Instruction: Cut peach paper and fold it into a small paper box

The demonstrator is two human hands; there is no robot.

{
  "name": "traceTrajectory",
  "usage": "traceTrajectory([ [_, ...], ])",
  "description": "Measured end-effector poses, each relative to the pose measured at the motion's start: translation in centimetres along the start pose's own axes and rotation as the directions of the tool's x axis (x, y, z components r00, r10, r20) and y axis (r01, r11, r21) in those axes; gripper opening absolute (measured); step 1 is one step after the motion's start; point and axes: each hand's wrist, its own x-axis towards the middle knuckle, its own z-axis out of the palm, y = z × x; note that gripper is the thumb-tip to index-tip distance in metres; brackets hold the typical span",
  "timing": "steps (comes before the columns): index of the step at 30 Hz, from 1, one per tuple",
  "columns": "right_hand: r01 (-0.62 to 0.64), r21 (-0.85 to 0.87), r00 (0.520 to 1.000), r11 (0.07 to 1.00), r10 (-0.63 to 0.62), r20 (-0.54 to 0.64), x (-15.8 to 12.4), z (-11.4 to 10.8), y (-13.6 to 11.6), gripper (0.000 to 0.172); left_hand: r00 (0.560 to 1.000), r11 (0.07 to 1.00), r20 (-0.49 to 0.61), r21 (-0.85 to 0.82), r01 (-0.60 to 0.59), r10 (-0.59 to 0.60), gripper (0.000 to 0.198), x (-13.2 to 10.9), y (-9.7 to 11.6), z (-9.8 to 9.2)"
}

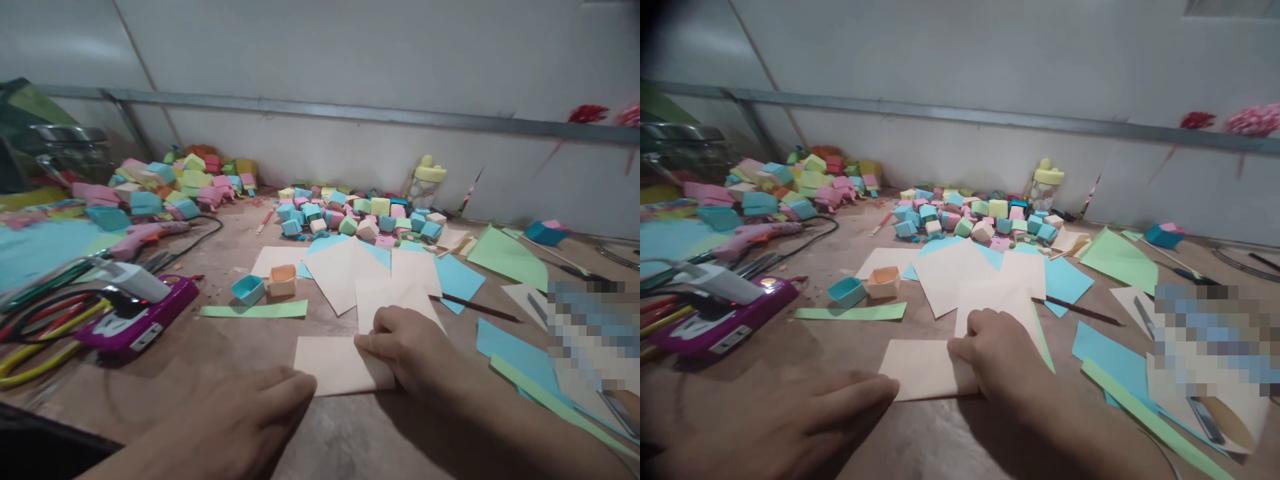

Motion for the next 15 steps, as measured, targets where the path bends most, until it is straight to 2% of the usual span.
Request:
traceTrajectory([
  [1,-0.019,0.008,1.000,1.000,0.019,0.001,0.0,0.0,-0.1,0.027,0.996,0.996,0.085,0.084,-0.016,0.009,0.048,0.4,0.3,-0.3],
  [4,-0.047,0.032,0.999,0.998,0.047,0.000,-0.1,0.0,-0.4,0.027,0.981,0.976,0.179,0.189,-0.104,0.069,0.027,2.2,1.3,-1.5],
  [10,-0.031,0.094,1.000,0.995,0.030,0.005,-0.1,0.2,-0.2,0.024,0.950,0.953,0.251,0.191,-0.236,0.185,0.012,4.9,2.1,-2.8],
  [15,0.049,0.087,0.999,0.995,-0.051,0.014,-0.1,0.3,0.1,0.021,0.941,0.958,0.262,0.128,-0.256,0.216,0.008,5.6,1.7,-2.6],
])
